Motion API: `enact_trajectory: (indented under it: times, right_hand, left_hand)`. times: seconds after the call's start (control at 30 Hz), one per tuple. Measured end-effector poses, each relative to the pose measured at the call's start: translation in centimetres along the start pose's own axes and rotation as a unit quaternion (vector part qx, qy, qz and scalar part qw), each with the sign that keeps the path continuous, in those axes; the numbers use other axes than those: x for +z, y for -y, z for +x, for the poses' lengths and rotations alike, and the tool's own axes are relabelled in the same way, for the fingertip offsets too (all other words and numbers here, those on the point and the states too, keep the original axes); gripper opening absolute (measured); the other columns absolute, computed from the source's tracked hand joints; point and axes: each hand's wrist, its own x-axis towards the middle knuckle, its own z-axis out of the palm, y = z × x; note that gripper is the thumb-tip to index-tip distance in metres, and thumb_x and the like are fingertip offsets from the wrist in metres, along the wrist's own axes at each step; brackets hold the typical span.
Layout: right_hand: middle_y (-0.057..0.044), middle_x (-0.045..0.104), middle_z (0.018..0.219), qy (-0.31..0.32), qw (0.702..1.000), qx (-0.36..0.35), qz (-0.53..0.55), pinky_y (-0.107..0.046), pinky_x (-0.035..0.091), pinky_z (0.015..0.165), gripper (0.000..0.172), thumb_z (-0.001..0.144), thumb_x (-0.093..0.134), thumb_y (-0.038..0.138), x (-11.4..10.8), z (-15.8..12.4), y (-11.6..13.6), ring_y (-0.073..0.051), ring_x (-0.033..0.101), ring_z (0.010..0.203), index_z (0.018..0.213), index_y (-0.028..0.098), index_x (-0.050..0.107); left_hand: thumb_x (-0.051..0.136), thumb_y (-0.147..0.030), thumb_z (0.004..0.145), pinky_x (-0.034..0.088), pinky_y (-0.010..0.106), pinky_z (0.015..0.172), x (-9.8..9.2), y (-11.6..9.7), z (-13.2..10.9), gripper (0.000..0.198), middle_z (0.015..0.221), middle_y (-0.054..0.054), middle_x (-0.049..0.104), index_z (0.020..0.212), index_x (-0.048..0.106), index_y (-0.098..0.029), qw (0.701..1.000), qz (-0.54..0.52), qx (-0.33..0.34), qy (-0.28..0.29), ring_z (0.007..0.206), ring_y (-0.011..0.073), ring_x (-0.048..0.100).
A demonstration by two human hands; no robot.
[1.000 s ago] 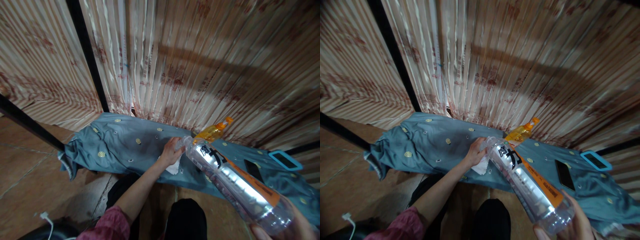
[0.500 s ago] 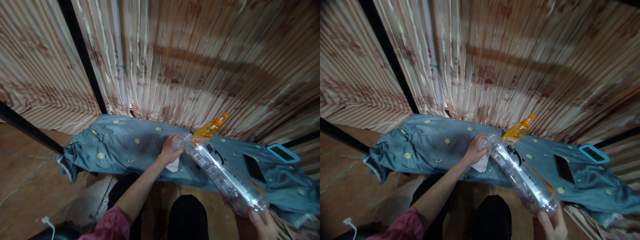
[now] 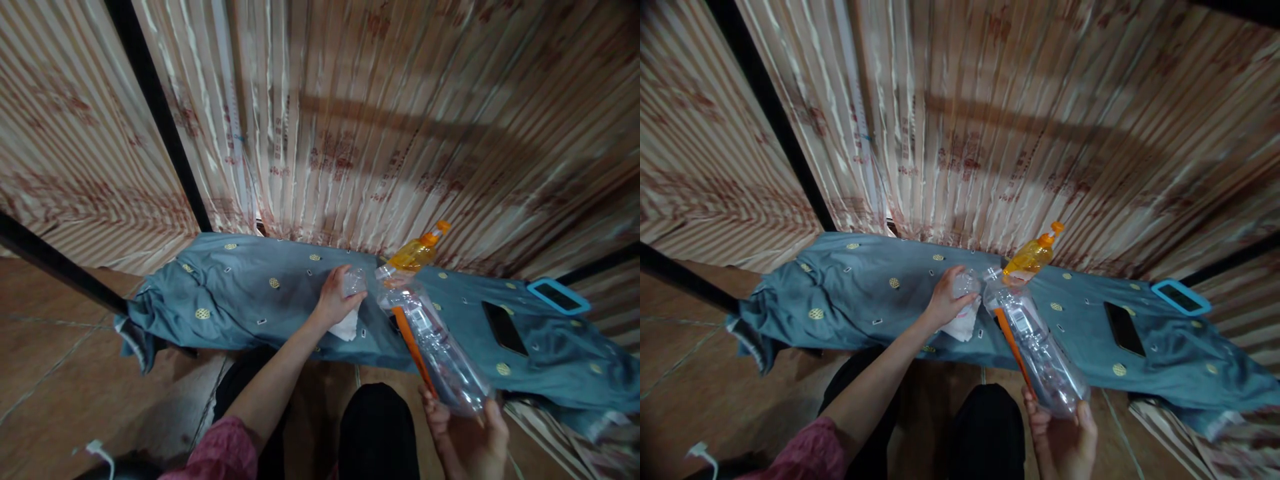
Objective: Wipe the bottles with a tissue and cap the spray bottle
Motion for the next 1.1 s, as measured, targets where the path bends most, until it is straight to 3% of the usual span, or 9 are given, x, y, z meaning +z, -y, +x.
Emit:
enact_trajectory:
  times: [0.2,0.33,0.53,0.63,0.73,0.83,1.0,1.1]
  right_hand:
    - [-0.004,0.074,0.089,-0.012,0.996,0.046,0.076,-0.030,0.057,0.058,0.065,0.065,0.077,0.069,3.3,-2.2,-0.5,-0.018,0.069,0.067,0.115,0.028,0.070]
    - [-0.004,0.074,0.095,0.032,0.988,0.088,0.119,-0.027,0.054,0.057,0.077,0.060,0.083,0.068,5.2,-2.8,-1.7,-0.015,0.063,0.065,0.126,0.030,0.066]
    - [-0.006,0.072,0.098,0.136,0.964,0.165,0.161,-0.025,0.051,0.057,0.068,0.072,0.079,0.068,7.8,-3.0,-5.6,-0.011,0.060,0.066,0.121,0.022,0.066]
    - [-0.007,0.070,0.105,0.174,0.951,0.188,0.172,-0.026,0.052,0.060,0.057,0.090,0.065,0.067,9.0,-2.9,-7.7,-0.011,0.061,0.071,0.119,0.018,0.064]
    - [-0.006,0.069,0.108,0.205,0.941,0.209,0.169,-0.027,0.053,0.064,0.055,0.097,0.057,0.067,10.2,-2.7,-9.5,-0.011,0.062,0.074,0.120,0.018,0.063]
    - [-0.006,0.068,0.108,0.236,0.933,0.230,0.145,-0.029,0.055,0.067,0.054,0.098,0.056,0.066,11.5,-2.6,-10.8,-0.012,0.063,0.076,0.121,0.017,0.063]
    - [-0.006,0.069,0.108,0.269,0.928,0.251,0.049,-0.033,0.058,0.074,0.052,0.100,0.056,0.064,13.6,-3.0,-12.4,-0.015,0.067,0.084,0.122,0.017,0.064]
    - [-0.007,0.069,0.113,0.262,0.937,0.229,-0.033,-0.034,0.059,0.076,0.050,0.100,0.058,0.060,13.5,-3.5,-12.3,-0.016,0.068,0.088,0.127,0.018,0.063]
  left_hand:
    - [0.077,-0.053,0.086,0.042,0.060,0.120,-0.9,0.7,-0.8,0.074,0.149,0.019,0.058,0.145,0.048,-0.020,0.997,-0.021,0.062,-0.042,0.141,0.0365,0.055]
    - [0.061,-0.064,0.095,0.037,0.055,0.124,-2.9,-0.1,-1.7,0.069,0.154,0.017,0.055,0.149,0.049,-0.022,0.994,-0.059,0.043,-0.078,0.147,0.0339,0.049]
    - [0.058,-0.077,0.090,0.038,0.053,0.123,-5.6,-2.2,-4.3,0.078,0.153,0.015,0.058,0.148,0.053,-0.025,0.972,-0.209,-0.005,-0.106,0.146,0.0356,0.051]
    - [0.065,-0.080,0.084,0.043,0.051,0.120,-5.8,-2.9,-5.9,0.094,0.152,0.015,0.058,0.158,0.040,-0.028,0.944,-0.313,-0.041,-0.098,0.145,0.0353,0.053]
    - [0.078,-0.078,0.073,0.046,0.049,0.117,-5.9,-3.2,-7.1,0.114,0.151,0.016,0.058,0.162,0.031,-0.026,0.928,-0.353,-0.061,-0.098,0.140,0.0360,0.057]
    - [0.088,-0.072,0.064,0.047,0.046,0.117,-6.7,-3.1,-7.5,0.122,0.150,0.016,0.059,0.162,0.031,-0.026,0.930,-0.337,-0.074,-0.123,0.138,0.0353,0.058]
    - [0.097,-0.057,0.057,0.055,0.042,0.106,-8.6,-2.3,-6.9,0.119,0.135,0.011,0.069,0.156,0.037,-0.028,0.926,-0.306,-0.139,-0.173,0.119,0.0287,0.071]
    - [0.098,-0.051,0.056,0.057,0.042,0.104,-9.7,-1.6,-6.5,0.116,0.129,0.009,0.071,0.154,0.040,-0.027,0.922,-0.287,-0.154,-0.208,0.112,0.0270,0.074]
